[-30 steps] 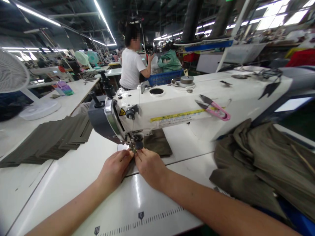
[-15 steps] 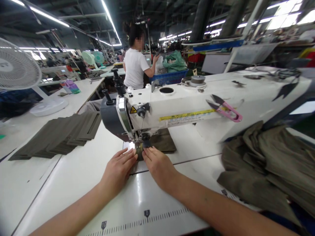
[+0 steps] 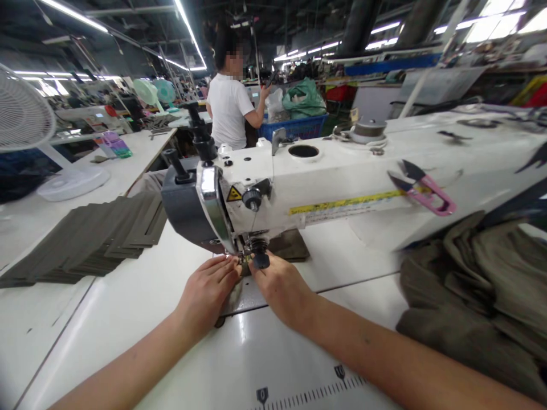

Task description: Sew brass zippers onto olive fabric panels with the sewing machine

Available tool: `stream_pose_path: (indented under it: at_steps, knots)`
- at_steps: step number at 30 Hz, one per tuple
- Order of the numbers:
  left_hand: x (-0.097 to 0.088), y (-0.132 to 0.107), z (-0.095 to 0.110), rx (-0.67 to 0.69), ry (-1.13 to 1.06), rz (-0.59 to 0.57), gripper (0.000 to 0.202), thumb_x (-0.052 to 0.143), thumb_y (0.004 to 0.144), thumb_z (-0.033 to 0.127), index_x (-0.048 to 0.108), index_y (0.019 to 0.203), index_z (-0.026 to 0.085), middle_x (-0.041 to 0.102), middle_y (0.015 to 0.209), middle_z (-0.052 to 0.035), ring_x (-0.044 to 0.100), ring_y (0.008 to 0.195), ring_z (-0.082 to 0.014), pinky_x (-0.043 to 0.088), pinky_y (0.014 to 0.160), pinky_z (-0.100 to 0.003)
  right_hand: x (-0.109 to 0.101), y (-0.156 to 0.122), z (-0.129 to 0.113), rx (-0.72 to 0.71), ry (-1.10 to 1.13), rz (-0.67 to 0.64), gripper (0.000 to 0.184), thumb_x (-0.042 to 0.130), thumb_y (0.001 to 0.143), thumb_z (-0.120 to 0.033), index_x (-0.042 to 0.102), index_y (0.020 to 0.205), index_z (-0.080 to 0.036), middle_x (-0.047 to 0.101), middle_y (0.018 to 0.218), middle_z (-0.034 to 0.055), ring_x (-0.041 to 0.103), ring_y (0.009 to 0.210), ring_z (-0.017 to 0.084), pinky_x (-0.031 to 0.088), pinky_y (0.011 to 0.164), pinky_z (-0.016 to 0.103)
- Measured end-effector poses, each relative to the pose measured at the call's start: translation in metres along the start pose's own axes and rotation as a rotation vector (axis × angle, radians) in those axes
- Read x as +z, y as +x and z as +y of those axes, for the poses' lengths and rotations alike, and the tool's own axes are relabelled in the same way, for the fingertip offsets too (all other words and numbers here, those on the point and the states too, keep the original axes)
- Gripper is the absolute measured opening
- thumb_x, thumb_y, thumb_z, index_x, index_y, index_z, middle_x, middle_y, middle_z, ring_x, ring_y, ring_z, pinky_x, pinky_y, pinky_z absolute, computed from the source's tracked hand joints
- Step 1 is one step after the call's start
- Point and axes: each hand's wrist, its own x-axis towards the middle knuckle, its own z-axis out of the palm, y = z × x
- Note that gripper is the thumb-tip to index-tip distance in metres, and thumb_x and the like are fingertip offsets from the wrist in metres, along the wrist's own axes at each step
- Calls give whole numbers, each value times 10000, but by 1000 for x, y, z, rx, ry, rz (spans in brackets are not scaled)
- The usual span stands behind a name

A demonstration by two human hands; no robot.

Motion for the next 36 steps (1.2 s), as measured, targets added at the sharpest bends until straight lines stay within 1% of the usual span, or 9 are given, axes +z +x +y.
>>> stream_pose_path:
  at_steps: [3, 6, 13, 20, 27, 29, 32, 34, 36]
  knots:
    - [1, 0, -1, 1, 17, 7, 304, 309, 893, 90, 608, 835, 95, 673, 906, -136, 641, 875, -203, 524, 825, -373, 0, 0, 1, 10, 14, -19, 274, 363, 851, -43, 625, 919, -86, 662, 860, 133, 611, 913, 221, 525, 800, 352]
    - [2, -1, -1, -7, 33, 8, 300, 314, 890, 85, 605, 828, 111, 675, 909, -125, 639, 880, -200, 523, 825, -374, -1, 1, 1, 17, 27, -38, 256, 383, 841, -45, 624, 892, -114, 658, 840, 109, 611, 902, 215, 527, 795, 350]
    - [4, -1, -2, -10, 26, 12, 235, 360, 877, 92, 593, 844, 97, 674, 886, -122, 634, 881, -212, 511, 827, -376, -1, 4, 2, -2, 27, -12, 245, 389, 841, -44, 621, 891, -103, 657, 822, 110, 618, 873, 214, 529, 780, 334]
    - [7, -3, -2, -82, 29, -2, 203, 395, 854, 85, 592, 851, 132, 669, 940, -105, 614, 940, -211, 476, 877, -398, 2, 5, 1, 27, 24, -13, 227, 398, 847, -56, 615, 896, -104, 664, 869, 120, 623, 855, 206, 522, 769, 326]
    - [10, -4, -1, -148, -3, 43, 164, 432, 847, 91, 588, 827, 138, 674, 920, -94, 621, 919, -205, 465, 893, -397, 6, 7, 0, 83, 23, -47, 216, 408, 846, -57, 612, 860, -127, 649, 779, 93, 611, 842, 183, 496, 769, 288]
    - [12, -4, -3, -159, -8, 47, 150, 445, 859, 117, 591, 836, 136, 676, 927, -94, 624, 917, -206, 480, 868, -387, 3, 8, 4, 61, 12, -61, 195, 426, 846, -73, 609, 856, -140, 644, 787, 76, 604, 837, 169, 488, 764, 267]
    - [10, -5, -6, -168, 2, 50, 139, 465, 868, 155, 600, 841, 134, 674, 947, -100, 630, 907, -218, 500, 825, -385, -10, 6, 20, 20, -13, -98, 114, 494, 833, -153, 605, 849, -172, 635, 838, 49, 584, 846, 163, 472, 771, 264]
    - [3, -6, -1, -179, 9, 50, 143, 466, 868, 157, 604, 838, 137, 672, 954, -99, 630, 908, -223, 501, 819, -396, -21, 1, 32, 54, -85, -108, 111, 499, 823, -160, 602, 864, -161, 619, 875, 81, 560, 870, 202, 458, 778, 324]
    - [-9, -6, 13, -173, 5, 42, 143, 465, 872, 172, 602, 886, 137, 666, 962, -100, 616, 937, -225, 487, 846, -409, -32, -8, 36, 118, -174, -114, 139, 461, 810, -102, 596, 824, -130, 596, 844, 128, 542, 835, 247, 448, 724, 377]
